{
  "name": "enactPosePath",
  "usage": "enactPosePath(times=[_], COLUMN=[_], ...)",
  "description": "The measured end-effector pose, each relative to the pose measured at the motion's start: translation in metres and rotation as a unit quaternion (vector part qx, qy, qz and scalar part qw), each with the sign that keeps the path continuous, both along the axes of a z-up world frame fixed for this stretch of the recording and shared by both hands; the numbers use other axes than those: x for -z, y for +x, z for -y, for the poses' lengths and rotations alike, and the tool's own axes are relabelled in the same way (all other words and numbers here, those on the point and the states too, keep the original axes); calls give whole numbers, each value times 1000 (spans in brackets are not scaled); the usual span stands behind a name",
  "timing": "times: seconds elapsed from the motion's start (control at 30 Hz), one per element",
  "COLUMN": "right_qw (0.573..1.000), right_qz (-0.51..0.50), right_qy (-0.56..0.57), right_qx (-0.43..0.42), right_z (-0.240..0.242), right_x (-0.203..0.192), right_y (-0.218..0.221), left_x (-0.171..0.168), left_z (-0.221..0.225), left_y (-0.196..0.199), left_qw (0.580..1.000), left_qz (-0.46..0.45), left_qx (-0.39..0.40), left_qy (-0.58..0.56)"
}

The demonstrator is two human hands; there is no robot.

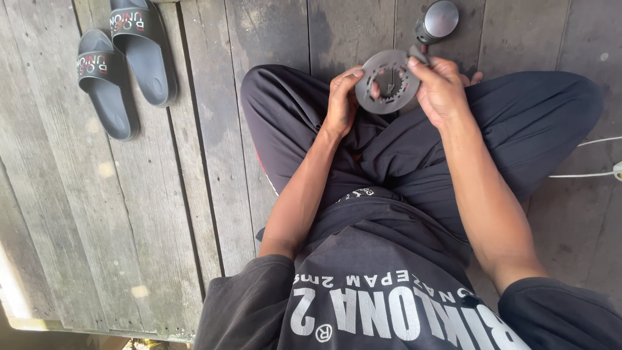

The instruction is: Manual sanding of a motorcycle brake disc using sandpaper to clean or resurface it.

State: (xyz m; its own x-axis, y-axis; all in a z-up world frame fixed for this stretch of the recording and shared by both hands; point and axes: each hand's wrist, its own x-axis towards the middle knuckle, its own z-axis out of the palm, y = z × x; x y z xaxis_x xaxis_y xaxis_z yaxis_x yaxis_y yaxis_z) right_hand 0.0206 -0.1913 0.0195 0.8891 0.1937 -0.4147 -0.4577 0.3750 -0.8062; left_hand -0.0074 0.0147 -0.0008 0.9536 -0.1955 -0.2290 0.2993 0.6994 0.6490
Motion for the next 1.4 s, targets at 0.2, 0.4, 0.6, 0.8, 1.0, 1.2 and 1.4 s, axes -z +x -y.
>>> enactPosePath(times=[0.2,0.4,0.6,0.8,1.0,1.2,1.4], right_qw=[1000,977,979,991,986,888,791], right_qz=[-17,76,54,60,83,311,361], right_qy=[20,-200,-194,-121,-140,-335,-494], right_qx=[6,16,16,-12,39,52,24], right_z=[-5,-2,0,-3,-5,-8,-32], right_x=[-9,-35,-36,-37,-21,-1,-31], right_y=[-6,-7,-12,-10,-9,-11,-12], left_x=[-15,0,-6,17,19,9,7], left_z=[-2,-8,-5,-2,3,12,17], left_y=[0,-4,-14,-3,7,6,2], left_qw=[985,965,947,953,966,989,992], left_qz=[-45,-67,-87,-96,-124,-99,-83], left_qx=[-67,-118,-121,-83,-90,-80,-79], left_qy=[-155,-226,-285,-276,-208,-68,-45])
